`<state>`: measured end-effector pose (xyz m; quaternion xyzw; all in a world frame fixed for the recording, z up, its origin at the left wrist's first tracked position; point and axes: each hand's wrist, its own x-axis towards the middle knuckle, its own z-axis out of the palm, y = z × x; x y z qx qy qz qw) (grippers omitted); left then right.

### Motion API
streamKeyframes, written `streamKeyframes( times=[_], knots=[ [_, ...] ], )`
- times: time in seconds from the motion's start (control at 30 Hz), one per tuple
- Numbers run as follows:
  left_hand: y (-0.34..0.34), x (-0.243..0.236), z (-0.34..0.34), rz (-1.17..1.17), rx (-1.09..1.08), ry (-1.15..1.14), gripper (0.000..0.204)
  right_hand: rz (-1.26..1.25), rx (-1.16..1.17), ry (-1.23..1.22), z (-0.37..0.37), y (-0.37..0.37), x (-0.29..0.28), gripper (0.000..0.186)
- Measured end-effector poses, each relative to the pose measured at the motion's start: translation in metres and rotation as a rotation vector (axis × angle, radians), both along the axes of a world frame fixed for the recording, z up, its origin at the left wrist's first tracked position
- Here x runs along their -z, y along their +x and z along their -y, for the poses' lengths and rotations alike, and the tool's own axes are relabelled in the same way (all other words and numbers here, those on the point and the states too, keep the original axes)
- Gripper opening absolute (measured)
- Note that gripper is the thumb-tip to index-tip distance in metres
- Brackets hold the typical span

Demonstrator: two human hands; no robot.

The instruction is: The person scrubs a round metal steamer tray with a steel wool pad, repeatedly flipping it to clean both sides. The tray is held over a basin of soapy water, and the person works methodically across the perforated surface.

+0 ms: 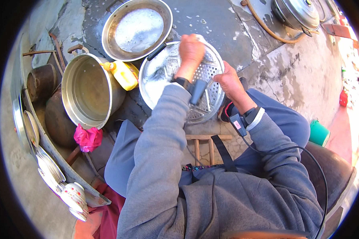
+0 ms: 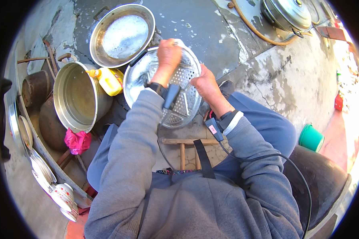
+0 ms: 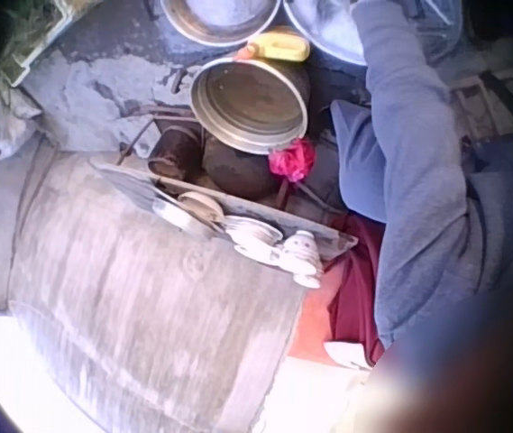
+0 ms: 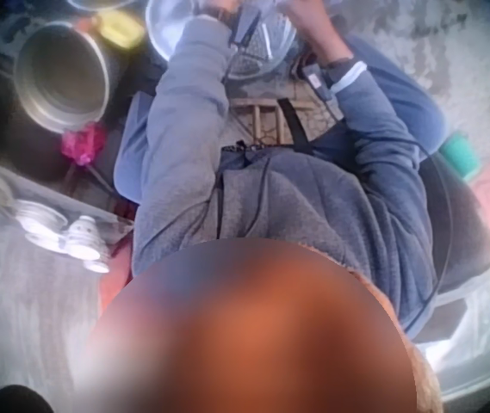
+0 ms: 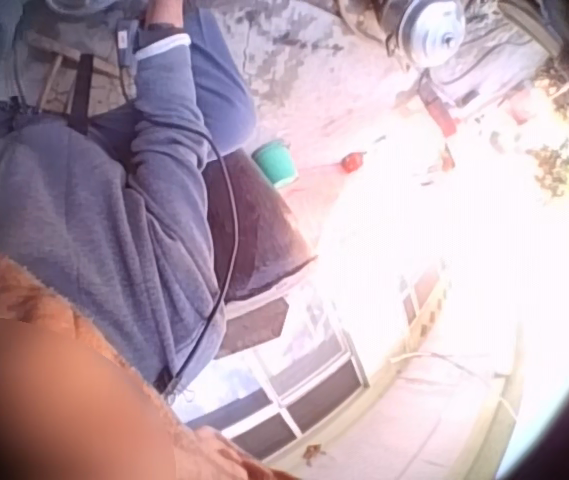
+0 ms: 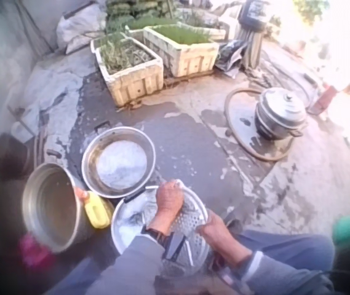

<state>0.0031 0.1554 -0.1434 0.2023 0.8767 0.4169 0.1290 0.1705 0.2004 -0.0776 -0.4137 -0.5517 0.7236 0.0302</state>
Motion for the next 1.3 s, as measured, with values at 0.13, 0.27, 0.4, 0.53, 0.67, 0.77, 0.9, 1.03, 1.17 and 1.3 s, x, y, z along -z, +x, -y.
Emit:
streamKeyframes(
  times=[0.13, 0.27, 0.4, 0.53, 0.67, 0.77, 0.9, 1.03, 1.17, 1.3],
  knots=[
    [-0.007, 0.006, 0.017, 0.021, -0.077, -0.079, 0.022, 0.016, 0.008, 0.019, 0.001, -0.004, 0.002, 0.055],
    [0.052, -0.011, 0.024, -0.045, 0.057, 0.245, 0.023, -0.036, 0.011, 0.027, 0.0, -0.003, -0.003, 0.057],
    [0.06, 0.007, 0.041, -0.098, 0.073, 0.315, 0.023, -0.029, 0.046, -0.058, 0.002, -0.002, -0.008, 0.057],
    [0.027, 0.066, 0.11, -0.013, 0.037, -0.036, 0.025, -0.017, 0.076, -0.089, 0.003, -0.002, -0.011, 0.054],
    [0.006, 0.116, 0.177, 0.055, -0.117, -0.401, 0.025, 0.016, -0.001, 0.066, 0.005, 0.007, -0.009, 0.051],
    [0.006, 0.114, 0.172, 0.329, -0.23, -0.439, 0.028, -0.042, 0.038, 0.135, 0.011, 0.009, -0.005, 0.047],
    [0.038, 0.06, 0.103, 0.124, -0.158, -0.035, 0.026, -0.045, 0.094, 0.13, 0.018, 0.012, -0.004, 0.045],
    [0.08, 0.007, 0.046, -0.036, -0.009, 0.33, 0.026, 0.004, 0.094, 0.125, 0.025, 0.017, -0.012, 0.046],
    [0.079, 0.02, 0.072, -0.002, -0.02, 0.215, 0.023, -0.066, 0.206, 0.011, 0.028, 0.017, -0.015, 0.049],
    [0.058, 0.065, 0.147, 0.208, -0.111, -0.228, 0.026, -0.071, 0.179, 0.061, 0.028, 0.021, -0.01, 0.049]
  ],
)
